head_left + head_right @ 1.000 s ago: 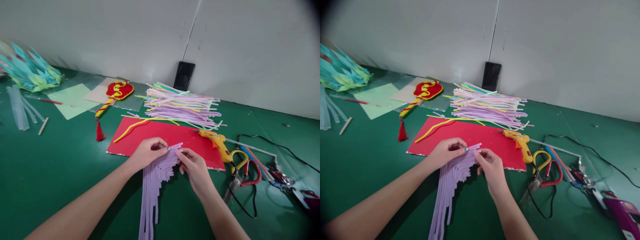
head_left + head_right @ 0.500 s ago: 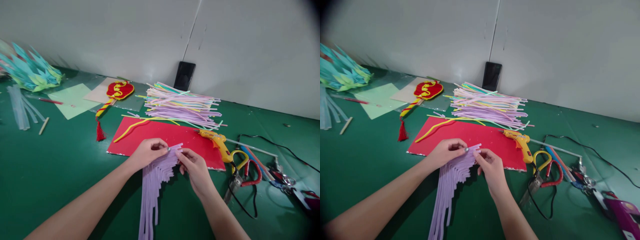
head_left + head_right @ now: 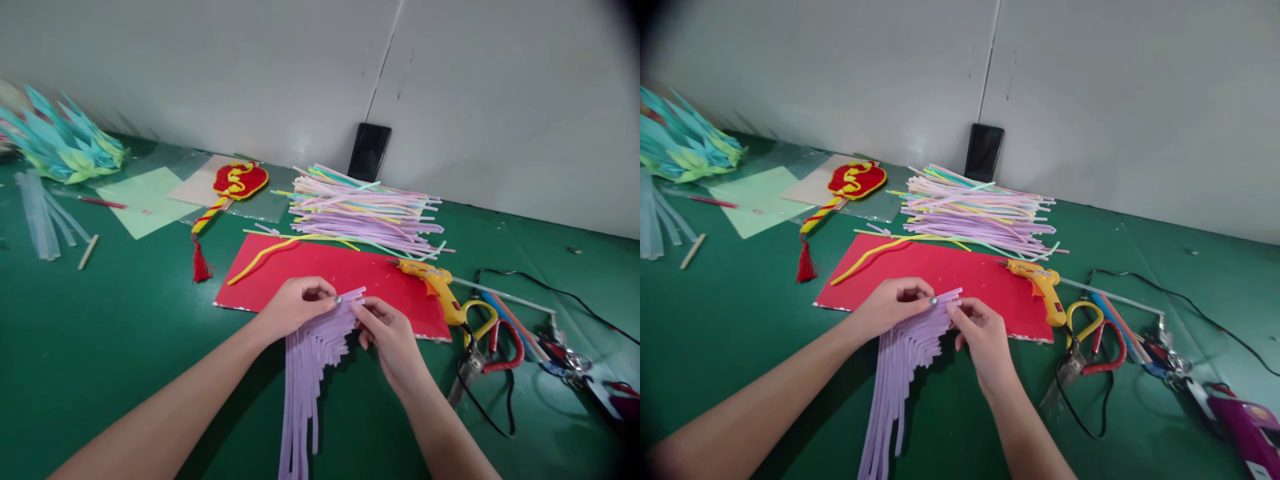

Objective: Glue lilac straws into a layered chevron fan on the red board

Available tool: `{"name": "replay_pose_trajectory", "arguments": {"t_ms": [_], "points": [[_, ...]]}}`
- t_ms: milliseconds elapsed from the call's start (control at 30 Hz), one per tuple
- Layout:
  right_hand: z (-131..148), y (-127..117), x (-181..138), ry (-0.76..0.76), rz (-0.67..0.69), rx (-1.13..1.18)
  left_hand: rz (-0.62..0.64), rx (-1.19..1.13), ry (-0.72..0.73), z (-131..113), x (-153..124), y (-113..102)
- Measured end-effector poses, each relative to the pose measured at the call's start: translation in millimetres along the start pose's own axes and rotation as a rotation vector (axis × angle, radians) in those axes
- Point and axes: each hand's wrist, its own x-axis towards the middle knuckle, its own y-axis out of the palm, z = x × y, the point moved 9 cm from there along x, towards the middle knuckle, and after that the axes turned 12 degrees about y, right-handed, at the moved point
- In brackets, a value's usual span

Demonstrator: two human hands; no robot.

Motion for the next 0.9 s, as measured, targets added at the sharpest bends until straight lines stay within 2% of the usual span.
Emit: {"name": "replay_pose_trajectory", "arguments": {"t_ms": [900], "points": [[2.0, -1.2, -1.2, -0.01, -0.009, -0.018, 0.021, 0.002, -0.004, 0.2, 0.1, 1.0]]}}
